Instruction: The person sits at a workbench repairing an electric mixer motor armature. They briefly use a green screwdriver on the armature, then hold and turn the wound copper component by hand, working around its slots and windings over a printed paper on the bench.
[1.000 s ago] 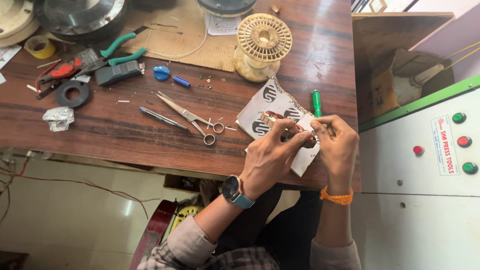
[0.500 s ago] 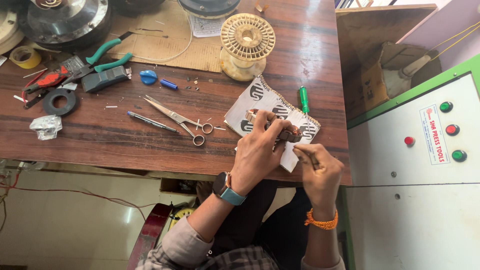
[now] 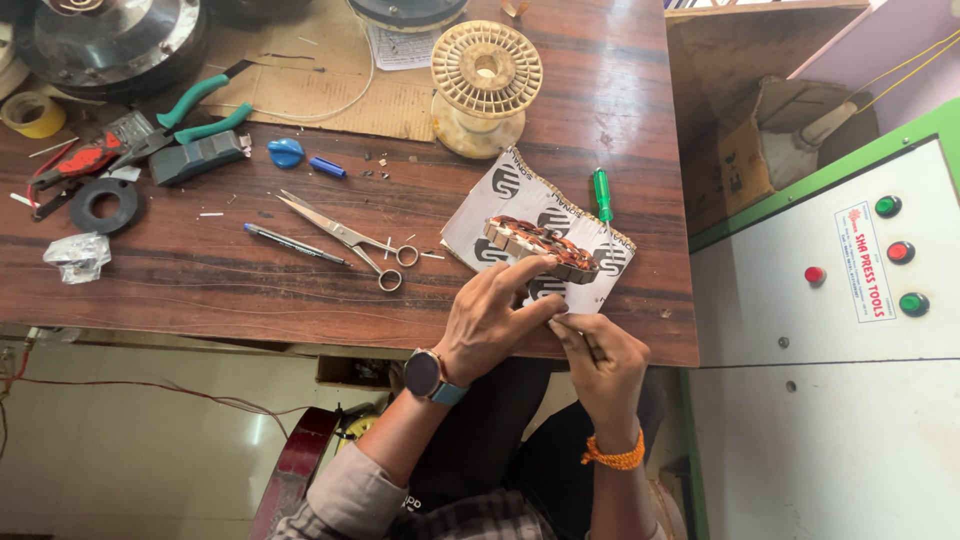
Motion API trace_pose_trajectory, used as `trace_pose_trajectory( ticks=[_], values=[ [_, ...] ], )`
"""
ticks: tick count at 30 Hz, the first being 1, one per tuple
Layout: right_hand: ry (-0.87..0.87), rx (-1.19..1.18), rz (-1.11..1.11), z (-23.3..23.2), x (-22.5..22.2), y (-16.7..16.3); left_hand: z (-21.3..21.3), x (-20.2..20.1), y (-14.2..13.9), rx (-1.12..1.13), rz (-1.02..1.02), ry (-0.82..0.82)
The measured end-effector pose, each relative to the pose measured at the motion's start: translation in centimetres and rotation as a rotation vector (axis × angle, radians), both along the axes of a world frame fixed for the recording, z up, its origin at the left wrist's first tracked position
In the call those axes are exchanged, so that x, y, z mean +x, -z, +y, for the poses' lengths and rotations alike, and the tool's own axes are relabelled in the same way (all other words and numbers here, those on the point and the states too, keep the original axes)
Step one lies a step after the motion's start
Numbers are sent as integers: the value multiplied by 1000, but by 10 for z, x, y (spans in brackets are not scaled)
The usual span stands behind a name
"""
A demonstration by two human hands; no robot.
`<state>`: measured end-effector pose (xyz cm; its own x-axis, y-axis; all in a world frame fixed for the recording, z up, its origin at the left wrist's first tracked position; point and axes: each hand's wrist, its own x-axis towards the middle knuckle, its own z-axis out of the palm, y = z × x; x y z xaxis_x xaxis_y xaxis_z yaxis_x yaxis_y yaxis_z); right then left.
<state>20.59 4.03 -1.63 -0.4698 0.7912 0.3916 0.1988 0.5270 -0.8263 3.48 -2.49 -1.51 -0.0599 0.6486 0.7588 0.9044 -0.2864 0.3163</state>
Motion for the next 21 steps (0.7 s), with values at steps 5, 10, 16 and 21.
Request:
trace_pose_trajectory(
  ticks=[5, 10, 16, 21],
  values=[
    [-106, 98, 6, -3, 1, -30, 6, 5, 5, 143, -267, -48],
    [-11, 88, -92, 4, -8, -54, 9, 7, 2, 176, -516, -163],
    [-59, 88, -102, 11, -13, -63, 3, 19, -5, 105, -333, -118],
    [-20, 26, -169, 7, -14, -60, 5, 22, -1, 102, -406, -101]
  ],
)
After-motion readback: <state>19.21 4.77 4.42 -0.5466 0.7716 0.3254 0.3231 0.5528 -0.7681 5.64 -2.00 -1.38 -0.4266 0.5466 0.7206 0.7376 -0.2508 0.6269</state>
